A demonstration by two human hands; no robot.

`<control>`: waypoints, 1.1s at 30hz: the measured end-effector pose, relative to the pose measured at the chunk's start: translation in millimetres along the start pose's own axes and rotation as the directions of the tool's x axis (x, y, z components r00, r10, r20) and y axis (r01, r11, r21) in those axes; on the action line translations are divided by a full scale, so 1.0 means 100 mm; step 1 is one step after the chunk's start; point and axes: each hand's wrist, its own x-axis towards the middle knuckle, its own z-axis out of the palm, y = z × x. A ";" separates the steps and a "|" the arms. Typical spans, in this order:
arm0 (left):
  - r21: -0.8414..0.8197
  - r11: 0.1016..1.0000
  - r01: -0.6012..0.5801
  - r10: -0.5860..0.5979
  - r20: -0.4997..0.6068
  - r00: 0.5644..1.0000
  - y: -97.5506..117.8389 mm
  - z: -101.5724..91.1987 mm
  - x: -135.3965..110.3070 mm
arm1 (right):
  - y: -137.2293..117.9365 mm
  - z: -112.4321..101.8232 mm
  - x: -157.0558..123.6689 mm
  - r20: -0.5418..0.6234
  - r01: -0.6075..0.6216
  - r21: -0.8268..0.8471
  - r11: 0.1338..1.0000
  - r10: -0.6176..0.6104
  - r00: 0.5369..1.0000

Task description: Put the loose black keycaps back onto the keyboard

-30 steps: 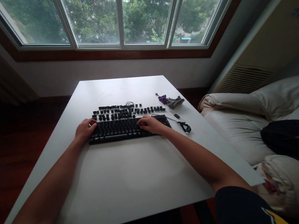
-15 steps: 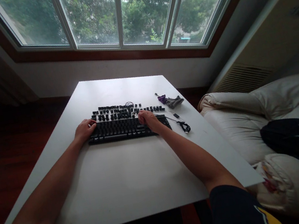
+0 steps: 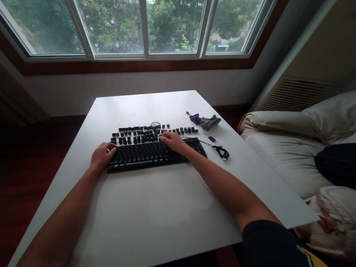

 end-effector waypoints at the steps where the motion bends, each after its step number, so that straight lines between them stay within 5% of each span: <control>1: 0.000 1.000 0.001 -0.001 0.003 1.000 0.00 0.00 0.00 | 0.03 -0.04 0.07 -0.031 0.029 -0.116 0.993 -0.033 0.999; 5: -0.005 1.000 0.010 -0.010 0.007 1.000 0.02 -0.03 0.01 | 0.14 -0.12 0.31 0.080 0.155 -0.443 0.883 -0.134 0.988; 9: -0.015 1.000 0.013 -0.013 0.008 1.000 0.02 -0.05 0.01 | 0.20 -0.12 0.41 0.212 0.278 -0.572 0.772 -0.188 0.959; 20: -0.018 1.000 0.008 -0.008 0.012 1.000 0.01 -0.02 0.06 | 0.23 -0.14 0.74 0.356 0.255 -0.612 0.749 -0.028 0.934; 33: -0.025 1.000 0.007 -0.007 0.012 1.000 0.01 -0.03 0.03 | 0.30 -0.07 0.76 0.309 0.241 -0.613 0.752 -0.052 0.950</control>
